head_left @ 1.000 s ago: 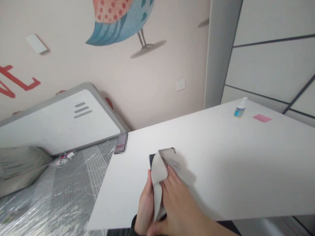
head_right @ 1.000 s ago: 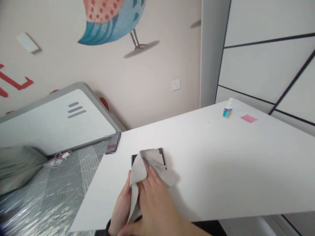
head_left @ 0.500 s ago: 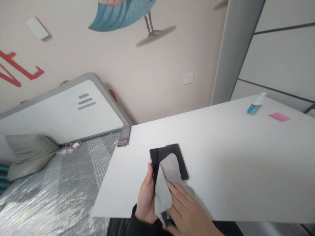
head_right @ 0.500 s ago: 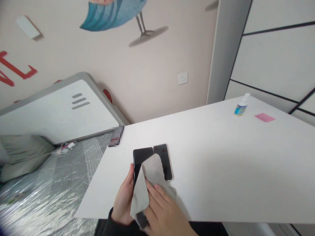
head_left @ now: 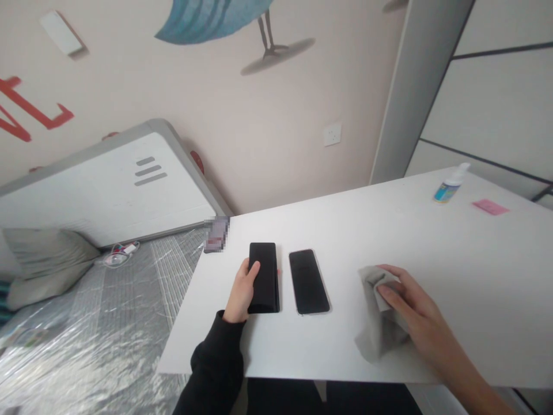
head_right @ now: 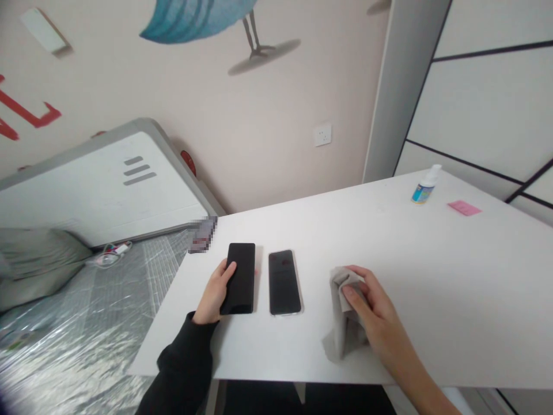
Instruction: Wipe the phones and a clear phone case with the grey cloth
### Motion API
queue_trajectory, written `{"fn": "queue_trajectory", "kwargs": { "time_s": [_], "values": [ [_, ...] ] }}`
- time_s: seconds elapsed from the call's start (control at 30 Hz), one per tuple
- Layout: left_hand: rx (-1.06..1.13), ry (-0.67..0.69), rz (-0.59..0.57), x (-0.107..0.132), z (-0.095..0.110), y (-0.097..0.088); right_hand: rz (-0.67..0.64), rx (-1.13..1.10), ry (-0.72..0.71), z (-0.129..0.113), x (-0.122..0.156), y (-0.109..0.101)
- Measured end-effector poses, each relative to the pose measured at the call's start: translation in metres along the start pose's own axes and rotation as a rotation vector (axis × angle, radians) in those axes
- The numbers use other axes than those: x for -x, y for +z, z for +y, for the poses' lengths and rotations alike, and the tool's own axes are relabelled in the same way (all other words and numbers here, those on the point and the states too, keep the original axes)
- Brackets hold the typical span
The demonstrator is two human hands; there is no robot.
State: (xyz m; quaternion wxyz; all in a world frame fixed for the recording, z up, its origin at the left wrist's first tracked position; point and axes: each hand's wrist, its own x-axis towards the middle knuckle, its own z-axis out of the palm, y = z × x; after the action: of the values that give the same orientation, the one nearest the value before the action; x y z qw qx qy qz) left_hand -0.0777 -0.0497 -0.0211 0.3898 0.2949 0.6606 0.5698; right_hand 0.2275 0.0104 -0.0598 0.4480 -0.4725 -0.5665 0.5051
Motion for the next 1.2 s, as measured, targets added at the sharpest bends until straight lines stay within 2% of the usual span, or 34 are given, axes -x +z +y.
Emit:
{"fn": "queue_trajectory", "kwargs": {
  "time_s": [0.13, 0.27, 0.4, 0.5, 0.57, 0.67, 0.8, 0.87, 1.0, 1.2],
  "values": [
    [-0.146, 0.071, -0.012, -0.004, -0.019, 0.003, -0.032, 0.081, 0.006, 0.008, -0.018, -0.014],
    [-0.314, 0.153, 0.012, -0.002, -0.026, 0.003, -0.062, 0.385, -0.077, 0.013, -0.031, -0.028],
    [-0.512, 0.236, 0.08, 0.0, -0.031, 0.002, 0.044, 0.754, -0.324, 0.009, -0.035, -0.034],
    [-0.655, 0.286, 0.122, 0.001, -0.036, 0.003, 0.088, 0.814, -0.512, -0.002, -0.022, -0.018],
    [-0.736, 0.318, 0.133, 0.001, -0.039, 0.005, 0.02, 0.779, -0.562, -0.008, -0.006, 0.005],
    [-0.844, 0.365, 0.156, 0.002, -0.043, 0.01, -0.212, 0.746, -0.556, -0.011, 0.019, 0.049],
    [-0.951, 0.415, 0.196, 0.004, -0.047, 0.016, -0.293, 0.79, -0.486, -0.006, 0.032, 0.093],
    [-0.979, 0.436, 0.212, 0.004, -0.049, 0.017, -0.285, 0.828, -0.463, -0.004, 0.031, 0.102],
    [-0.982, 0.463, 0.233, 0.005, -0.051, 0.018, -0.249, 0.834, -0.455, 0.0, 0.028, 0.104],
    [-0.866, 0.493, 0.222, -0.002, -0.055, 0.017, -0.197, 0.669, -0.399, -0.007, 0.021, 0.098]
  ]
}}
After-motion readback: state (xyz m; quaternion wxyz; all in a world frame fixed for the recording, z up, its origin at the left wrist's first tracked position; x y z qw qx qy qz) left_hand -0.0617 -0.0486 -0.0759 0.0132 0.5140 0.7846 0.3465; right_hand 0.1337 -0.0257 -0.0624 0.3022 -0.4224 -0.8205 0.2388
